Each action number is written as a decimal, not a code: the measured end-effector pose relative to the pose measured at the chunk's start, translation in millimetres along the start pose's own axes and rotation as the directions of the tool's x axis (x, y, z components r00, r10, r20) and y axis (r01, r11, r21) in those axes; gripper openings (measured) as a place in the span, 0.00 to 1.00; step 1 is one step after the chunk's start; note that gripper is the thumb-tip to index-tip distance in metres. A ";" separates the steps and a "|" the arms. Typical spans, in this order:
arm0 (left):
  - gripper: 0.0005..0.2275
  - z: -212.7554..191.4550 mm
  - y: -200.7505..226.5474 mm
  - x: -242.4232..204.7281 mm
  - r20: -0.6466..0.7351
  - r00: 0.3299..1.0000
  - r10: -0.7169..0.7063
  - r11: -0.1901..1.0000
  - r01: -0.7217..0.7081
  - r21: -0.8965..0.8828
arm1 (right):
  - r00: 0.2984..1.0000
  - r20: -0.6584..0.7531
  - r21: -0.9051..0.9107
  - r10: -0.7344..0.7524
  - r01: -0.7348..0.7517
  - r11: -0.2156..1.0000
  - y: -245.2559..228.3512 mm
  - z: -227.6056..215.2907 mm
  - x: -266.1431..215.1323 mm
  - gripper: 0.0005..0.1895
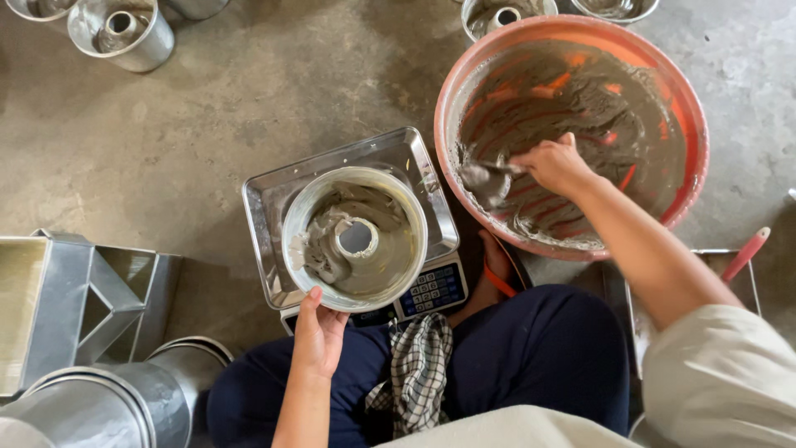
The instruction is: The person scoops a grey paste from a large red basin using a ladle and a pink spatula, then pours it into metal molds placed on a digital scale. The person levels the paste in the molds and moves filled molds aside.
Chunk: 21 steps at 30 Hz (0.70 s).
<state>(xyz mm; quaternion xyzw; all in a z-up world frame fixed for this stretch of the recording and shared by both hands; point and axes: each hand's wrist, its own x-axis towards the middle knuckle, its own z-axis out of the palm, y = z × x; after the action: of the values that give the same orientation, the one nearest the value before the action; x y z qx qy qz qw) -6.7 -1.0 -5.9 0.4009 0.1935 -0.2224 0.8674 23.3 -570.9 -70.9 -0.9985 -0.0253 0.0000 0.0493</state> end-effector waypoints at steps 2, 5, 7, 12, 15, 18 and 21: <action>0.18 -2.0 0.1 -2.1 0.004 1.000 -0.005 1.000 0.005 0.007 | 0.978 0.168 -0.105 0.122 -0.105 0.989 10.9 -21.4 -24.5 0.12; 0.18 0.5 -5.1 1.9 0.017 1.000 -0.014 1.000 0.014 0.014 | 0.897 0.043 -0.153 0.441 -0.430 0.890 19.9 -38.0 -53.3 0.12; 0.18 1.4 -8.3 0.7 0.031 0.999 -0.015 1.000 0.014 0.015 | 0.849 -0.042 -0.185 0.526 -0.524 0.831 20.1 -36.8 -59.5 0.14; 0.19 10.0 -16.9 -1.3 0.058 0.998 -0.029 0.999 0.026 0.038 | 0.993 0.040 -0.295 0.110 -0.093 0.951 -21.6 -7.1 -65.9 0.20; 0.20 10.2 -16.2 -5.4 0.099 0.994 -0.042 0.998 0.037 0.051 | 0.923 0.234 -0.266 0.305 -0.241 0.933 -11.0 -26.5 -81.4 0.13; 0.23 9.4 -12.5 -7.3 0.090 0.995 -0.039 0.995 0.030 0.092 | 0.795 0.021 -0.167 0.606 -0.595 0.786 15.2 -37.9 -92.2 0.14; 0.25 14.0 -7.7 -10.6 0.126 0.992 -0.031 0.991 0.015 0.132 | 0.724 0.222 -0.097 0.653 -0.650 0.753 32.5 -18.9 -84.7 0.12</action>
<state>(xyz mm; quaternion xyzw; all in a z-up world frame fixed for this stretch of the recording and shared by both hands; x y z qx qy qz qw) -17.4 -14.0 3.3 0.4395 0.1272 -0.2698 0.8473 -59.7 -609.4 -55.6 -0.9361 0.3211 0.1390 0.0364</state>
